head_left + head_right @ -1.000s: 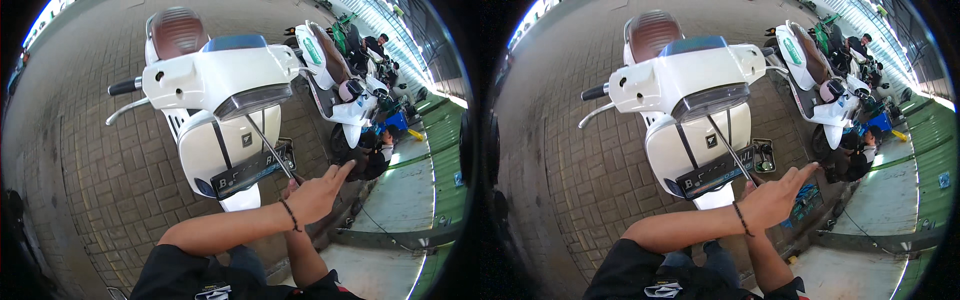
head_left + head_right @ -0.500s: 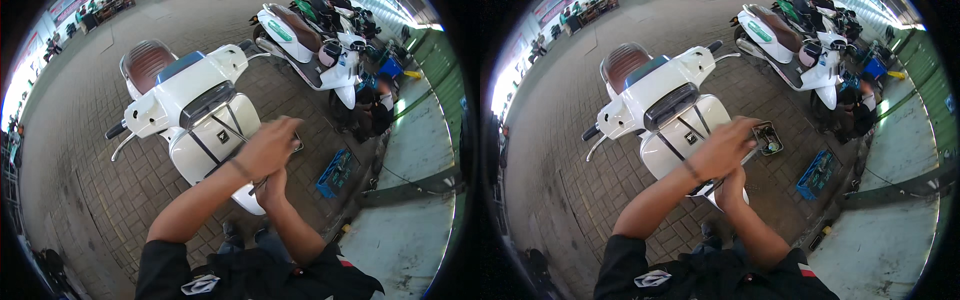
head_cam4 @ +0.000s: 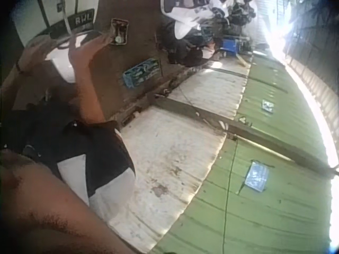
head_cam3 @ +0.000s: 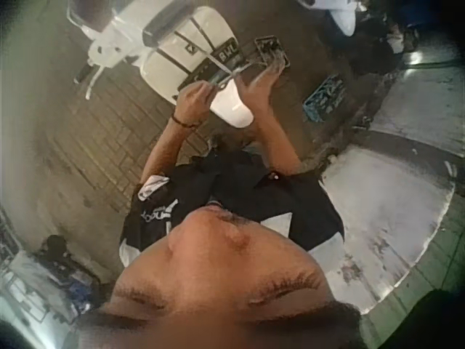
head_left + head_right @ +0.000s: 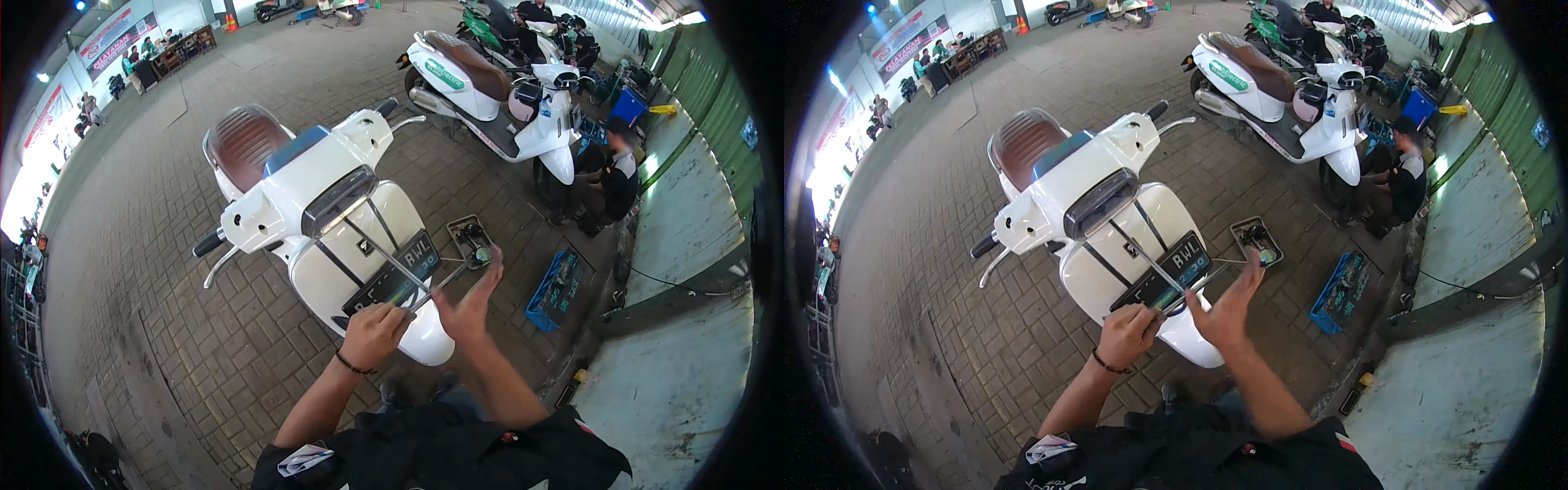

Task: The person assembles the front head and instrument panel of a white scooter by hand, then uses a T-handle socket wrench and a screwdriver to secure components and attach the side mirrors from a parts tray on the ground.

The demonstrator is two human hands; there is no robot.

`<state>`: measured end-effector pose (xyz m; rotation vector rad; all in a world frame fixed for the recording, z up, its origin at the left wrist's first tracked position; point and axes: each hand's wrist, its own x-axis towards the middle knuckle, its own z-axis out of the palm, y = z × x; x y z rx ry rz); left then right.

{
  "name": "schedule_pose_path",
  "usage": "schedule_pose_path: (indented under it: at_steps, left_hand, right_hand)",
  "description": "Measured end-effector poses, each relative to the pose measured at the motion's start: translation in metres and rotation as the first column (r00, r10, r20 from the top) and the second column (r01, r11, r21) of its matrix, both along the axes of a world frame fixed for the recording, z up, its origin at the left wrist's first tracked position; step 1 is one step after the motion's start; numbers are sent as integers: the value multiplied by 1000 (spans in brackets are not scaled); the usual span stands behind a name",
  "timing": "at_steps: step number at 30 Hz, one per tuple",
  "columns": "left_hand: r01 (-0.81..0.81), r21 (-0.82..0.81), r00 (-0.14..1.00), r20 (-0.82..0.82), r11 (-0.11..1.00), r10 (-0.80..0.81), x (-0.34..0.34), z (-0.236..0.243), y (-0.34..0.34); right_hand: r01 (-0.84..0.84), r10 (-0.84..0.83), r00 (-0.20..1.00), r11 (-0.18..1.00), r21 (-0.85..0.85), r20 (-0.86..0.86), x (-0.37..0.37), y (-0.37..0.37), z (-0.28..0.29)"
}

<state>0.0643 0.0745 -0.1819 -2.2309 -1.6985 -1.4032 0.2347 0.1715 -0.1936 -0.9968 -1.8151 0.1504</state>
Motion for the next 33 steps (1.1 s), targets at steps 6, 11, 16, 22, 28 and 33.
schedule_pose_path:
  at_steps: [6, 11, 16, 22, 28, 33]
  left_hand:
    - [-25, -104, 979, 197, 994, 45, 9, -20, -3]
    - [-67, -113, 932, 348, 991, 103, 15, -10, -1]
    - [16, -125, 954, 298, 992, 22, 14, 8, 19]
    - [87, -228, 963, 268, 970, -24, 6, 26, 20]
    - [164, -336, 958, 277, 927, -70, 5, 43, 25]
    - [215, -321, 951, 284, 922, -123, -39, 77, 6]
  right_hand:
    - [-485, 489, 569, 849, -211, 661, -11, 28, 30]
    - [-512, 436, 597, 853, -99, 674, -22, 43, 20]
    - [-446, 451, 719, 883, -147, 529, -20, 41, 6]
    - [-391, 455, 808, 889, -237, 374, -23, 28, 4]
    - [-420, 486, 830, 868, -266, 275, -24, 31, 3]
    - [-439, 476, 781, 879, -187, 405, 15, 16, 3]
